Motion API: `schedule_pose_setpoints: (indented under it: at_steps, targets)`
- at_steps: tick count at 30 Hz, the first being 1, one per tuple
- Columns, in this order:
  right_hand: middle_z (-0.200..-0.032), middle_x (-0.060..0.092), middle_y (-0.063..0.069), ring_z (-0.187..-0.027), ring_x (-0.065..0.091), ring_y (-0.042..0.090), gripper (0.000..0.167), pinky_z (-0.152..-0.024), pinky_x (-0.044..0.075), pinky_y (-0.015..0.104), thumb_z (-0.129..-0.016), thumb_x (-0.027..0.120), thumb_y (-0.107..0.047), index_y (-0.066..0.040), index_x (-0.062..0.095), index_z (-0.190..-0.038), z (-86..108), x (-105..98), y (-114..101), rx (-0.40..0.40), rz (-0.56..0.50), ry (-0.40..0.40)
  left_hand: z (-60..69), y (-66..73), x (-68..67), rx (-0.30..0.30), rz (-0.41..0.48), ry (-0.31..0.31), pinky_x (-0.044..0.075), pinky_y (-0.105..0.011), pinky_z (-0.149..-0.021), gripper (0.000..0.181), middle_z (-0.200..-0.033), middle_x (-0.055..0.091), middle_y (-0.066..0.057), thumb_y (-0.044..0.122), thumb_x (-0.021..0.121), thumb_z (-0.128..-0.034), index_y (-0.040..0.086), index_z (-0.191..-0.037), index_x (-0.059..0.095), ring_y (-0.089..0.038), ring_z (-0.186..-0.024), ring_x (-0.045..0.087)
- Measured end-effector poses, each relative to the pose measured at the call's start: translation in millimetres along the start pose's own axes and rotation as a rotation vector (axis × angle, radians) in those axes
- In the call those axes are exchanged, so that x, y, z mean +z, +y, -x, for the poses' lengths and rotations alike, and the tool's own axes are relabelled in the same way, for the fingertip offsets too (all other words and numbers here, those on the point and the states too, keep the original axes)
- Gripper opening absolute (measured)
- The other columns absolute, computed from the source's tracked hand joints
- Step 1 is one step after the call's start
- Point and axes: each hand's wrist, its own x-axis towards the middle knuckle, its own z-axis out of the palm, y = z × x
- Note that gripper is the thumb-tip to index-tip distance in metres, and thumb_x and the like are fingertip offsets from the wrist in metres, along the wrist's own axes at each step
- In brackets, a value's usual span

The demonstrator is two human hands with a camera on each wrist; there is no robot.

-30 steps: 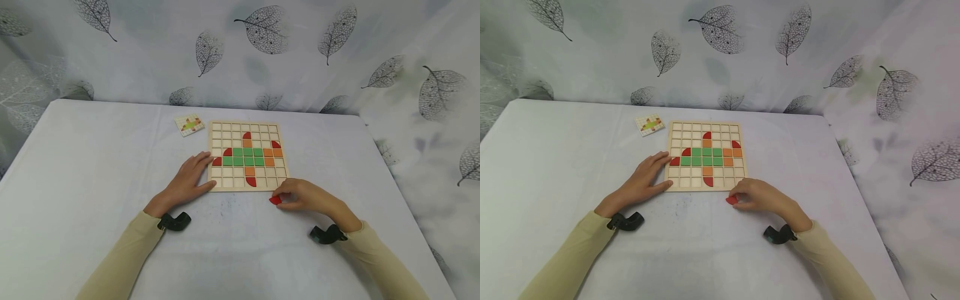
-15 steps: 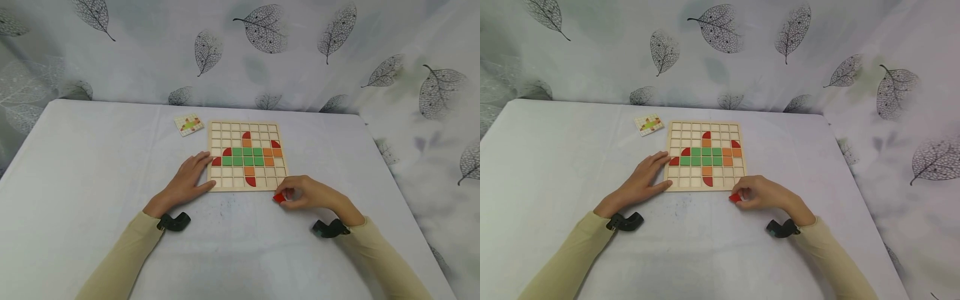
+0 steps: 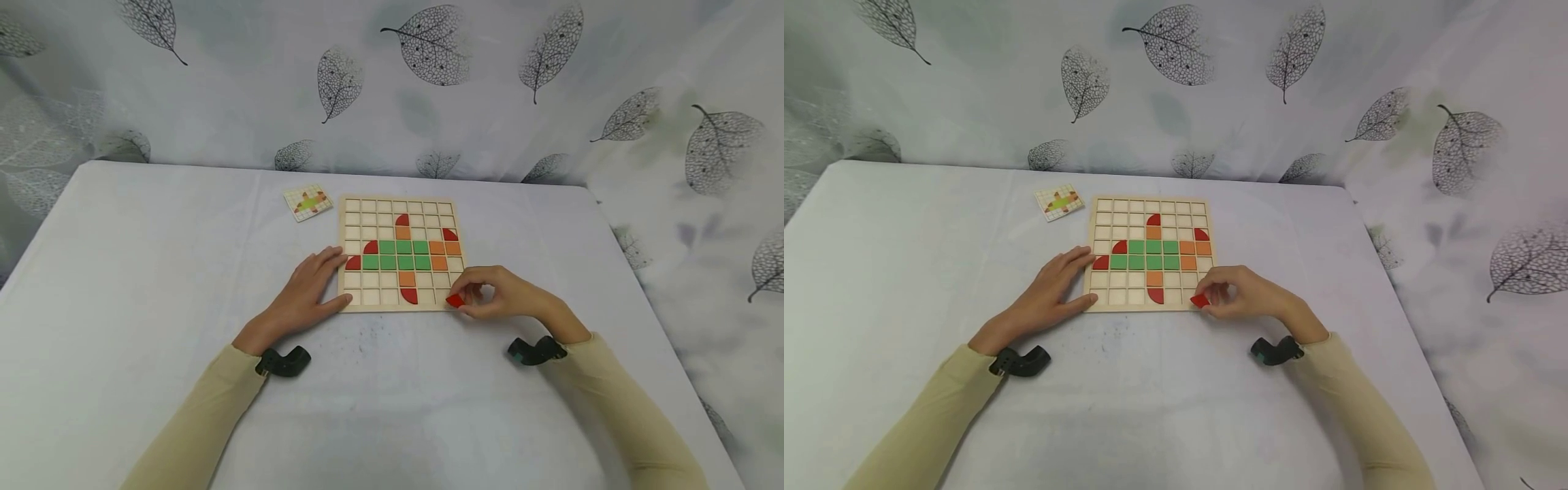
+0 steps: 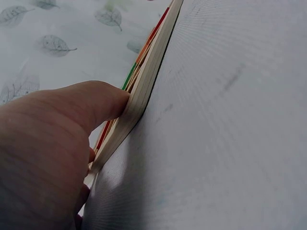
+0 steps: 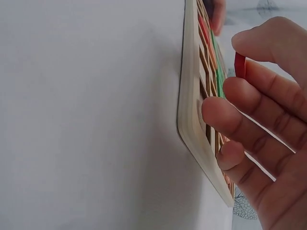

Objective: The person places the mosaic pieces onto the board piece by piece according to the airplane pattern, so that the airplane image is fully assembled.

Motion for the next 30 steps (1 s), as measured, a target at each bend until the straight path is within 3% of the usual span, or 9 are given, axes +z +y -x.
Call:
schedule_pose_setpoints:
  at_steps: [6, 11, 20, 30]
  targets:
    - [-0.086, 0.063, 0.005, -0.068, 0.054, 0.023, 0.031, -0.054, 0.045, 0.034, -0.076, 0.079, 0.004, -0.004, 0.069, -0.103, -2.1, -7.7, 12.1, 0.015, 0.002, -0.01, 0.1, -0.4, 0.3, 0.003, 0.0, 0.003, 0.011, -0.05, -0.12, 0.071, -0.156, 0.027, -0.016, 0.03, 0.066, -0.0924, 0.0, -0.148, 0.034, -0.033, -0.144, 0.023]
    - [-0.084, 0.062, 0.009, -0.066, 0.053, 0.025, 0.029, -0.05, 0.042, 0.033, -0.076, 0.077, 0.008, 0.0, 0.068, -0.103, -4.4, -11.3, 16.2, 0.045, 0.013, -0.017, 0.2, 0.3, 0.2, 0.006, 0.004, 0.001, 0.011, -0.051, -0.12, 0.071, -0.156, 0.026, -0.016, 0.03, 0.066, -0.0922, -0.001, -0.148, 0.034, -0.033, -0.145, 0.023]
    - [-0.082, 0.06, 0.017, -0.064, 0.052, 0.032, 0.025, -0.049, 0.042, 0.039, -0.076, 0.072, 0.016, 0.008, 0.065, -0.099, -16.0, -21.1, -8.4, 0.051, 0.03, -0.004, 0.1, 0.0, 0.5, 0.014, 0.006, 0.0, 0.012, -0.052, -0.119, 0.072, -0.156, 0.026, -0.016, 0.029, 0.066, -0.0923, -0.001, -0.149, 0.033, -0.034, -0.145, 0.022]
    - [-0.087, 0.062, 0.01, -0.065, 0.051, 0.026, 0.028, -0.05, 0.042, 0.033, -0.078, 0.074, 0.01, 0.002, 0.068, -0.103, -11.6, -22.2, 30.6, 0.086, 0.068, 0.015, 0.5, -0.8, -0.1, 0.015, -0.004, 0.005, 0.013, -0.052, -0.119, 0.072, -0.156, 0.026, -0.016, 0.029, 0.066, -0.0922, -0.001, -0.149, 0.033, -0.034, -0.145, 0.022]
